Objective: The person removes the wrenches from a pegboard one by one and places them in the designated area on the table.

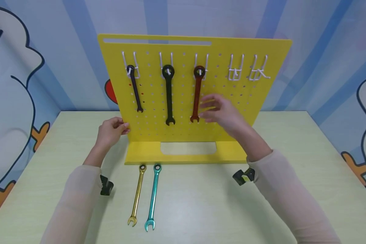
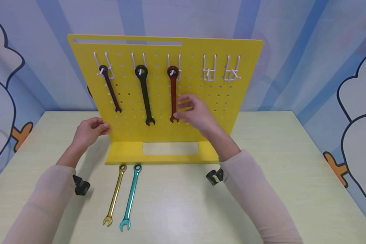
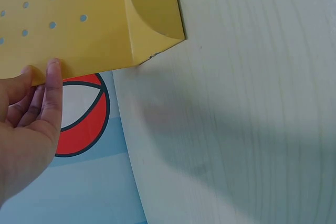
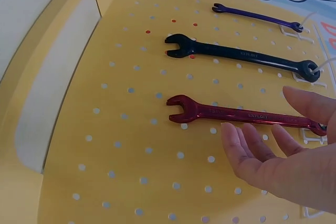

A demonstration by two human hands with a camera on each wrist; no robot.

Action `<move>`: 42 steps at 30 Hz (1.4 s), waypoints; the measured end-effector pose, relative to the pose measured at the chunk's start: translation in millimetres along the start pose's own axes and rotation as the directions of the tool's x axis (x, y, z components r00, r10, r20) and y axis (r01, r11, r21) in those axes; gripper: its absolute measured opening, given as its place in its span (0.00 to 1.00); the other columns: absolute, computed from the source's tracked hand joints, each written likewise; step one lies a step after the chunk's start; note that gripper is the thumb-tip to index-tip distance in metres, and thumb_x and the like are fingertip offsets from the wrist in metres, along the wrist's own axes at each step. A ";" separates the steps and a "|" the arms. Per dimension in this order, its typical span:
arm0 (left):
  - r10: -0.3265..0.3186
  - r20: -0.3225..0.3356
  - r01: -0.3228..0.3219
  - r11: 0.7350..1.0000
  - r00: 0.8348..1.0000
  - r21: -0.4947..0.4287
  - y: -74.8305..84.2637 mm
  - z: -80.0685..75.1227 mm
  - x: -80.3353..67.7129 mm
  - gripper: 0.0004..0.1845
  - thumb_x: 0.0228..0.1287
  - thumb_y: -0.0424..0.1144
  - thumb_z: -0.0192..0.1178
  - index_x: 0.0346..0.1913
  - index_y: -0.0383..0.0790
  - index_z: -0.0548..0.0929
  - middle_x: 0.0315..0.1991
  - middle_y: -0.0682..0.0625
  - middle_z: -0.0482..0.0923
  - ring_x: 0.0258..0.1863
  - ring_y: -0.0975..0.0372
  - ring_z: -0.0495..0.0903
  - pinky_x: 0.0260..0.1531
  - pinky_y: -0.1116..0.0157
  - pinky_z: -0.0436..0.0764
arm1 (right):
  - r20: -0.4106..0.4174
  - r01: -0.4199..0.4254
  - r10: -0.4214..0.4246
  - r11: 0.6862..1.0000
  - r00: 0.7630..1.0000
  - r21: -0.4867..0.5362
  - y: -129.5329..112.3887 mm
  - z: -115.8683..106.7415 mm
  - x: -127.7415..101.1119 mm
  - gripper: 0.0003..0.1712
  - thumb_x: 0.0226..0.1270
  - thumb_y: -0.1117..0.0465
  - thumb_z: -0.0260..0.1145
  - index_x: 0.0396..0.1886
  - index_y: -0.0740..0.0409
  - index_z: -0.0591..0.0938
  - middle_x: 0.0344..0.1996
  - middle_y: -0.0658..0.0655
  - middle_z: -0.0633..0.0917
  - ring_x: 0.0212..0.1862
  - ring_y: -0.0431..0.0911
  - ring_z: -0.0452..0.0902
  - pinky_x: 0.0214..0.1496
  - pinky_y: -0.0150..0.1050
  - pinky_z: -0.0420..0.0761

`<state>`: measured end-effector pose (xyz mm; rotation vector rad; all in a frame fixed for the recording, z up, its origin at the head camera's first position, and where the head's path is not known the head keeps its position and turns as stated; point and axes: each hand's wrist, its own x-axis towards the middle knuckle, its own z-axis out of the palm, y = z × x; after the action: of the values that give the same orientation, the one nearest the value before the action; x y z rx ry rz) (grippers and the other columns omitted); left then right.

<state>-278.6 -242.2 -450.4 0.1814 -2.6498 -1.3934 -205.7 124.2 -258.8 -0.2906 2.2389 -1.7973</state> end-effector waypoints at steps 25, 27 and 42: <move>-0.099 0.104 0.103 0.994 0.990 -0.033 92.0 -30.1 -56.1 0.16 0.66 0.41 0.53 0.48 0.29 0.74 0.42 0.38 0.78 0.38 0.55 0.80 0.44 0.62 0.80 | -0.066 0.033 -0.030 0.998 0.997 0.047 -3.4 3.8 12.3 0.26 0.59 0.74 0.61 0.57 0.62 0.67 0.48 0.63 0.74 0.48 0.53 0.72 0.55 0.49 0.73; -0.103 0.112 0.106 0.994 0.988 -0.024 98.6 -32.2 -60.5 0.16 0.67 0.40 0.51 0.49 0.29 0.74 0.43 0.37 0.77 0.41 0.53 0.80 0.46 0.61 0.79 | -0.073 0.028 -0.024 0.998 0.997 0.052 -3.2 4.3 12.8 0.25 0.59 0.74 0.61 0.56 0.62 0.67 0.45 0.63 0.74 0.47 0.54 0.72 0.55 0.49 0.73; -0.103 0.121 0.106 0.994 0.987 -0.017 100.3 -33.1 -60.4 0.16 0.68 0.39 0.50 0.49 0.28 0.73 0.43 0.36 0.77 0.41 0.52 0.80 0.45 0.61 0.79 | -0.114 0.036 -0.034 0.999 0.993 0.014 -4.2 6.7 14.1 0.19 0.59 0.76 0.59 0.51 0.67 0.71 0.36 0.60 0.74 0.37 0.49 0.74 0.49 0.48 0.77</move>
<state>-217.2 -202.1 -353.3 0.2450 -2.7564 -1.5116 -216.9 112.7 -257.1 -0.2305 2.3078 -1.8942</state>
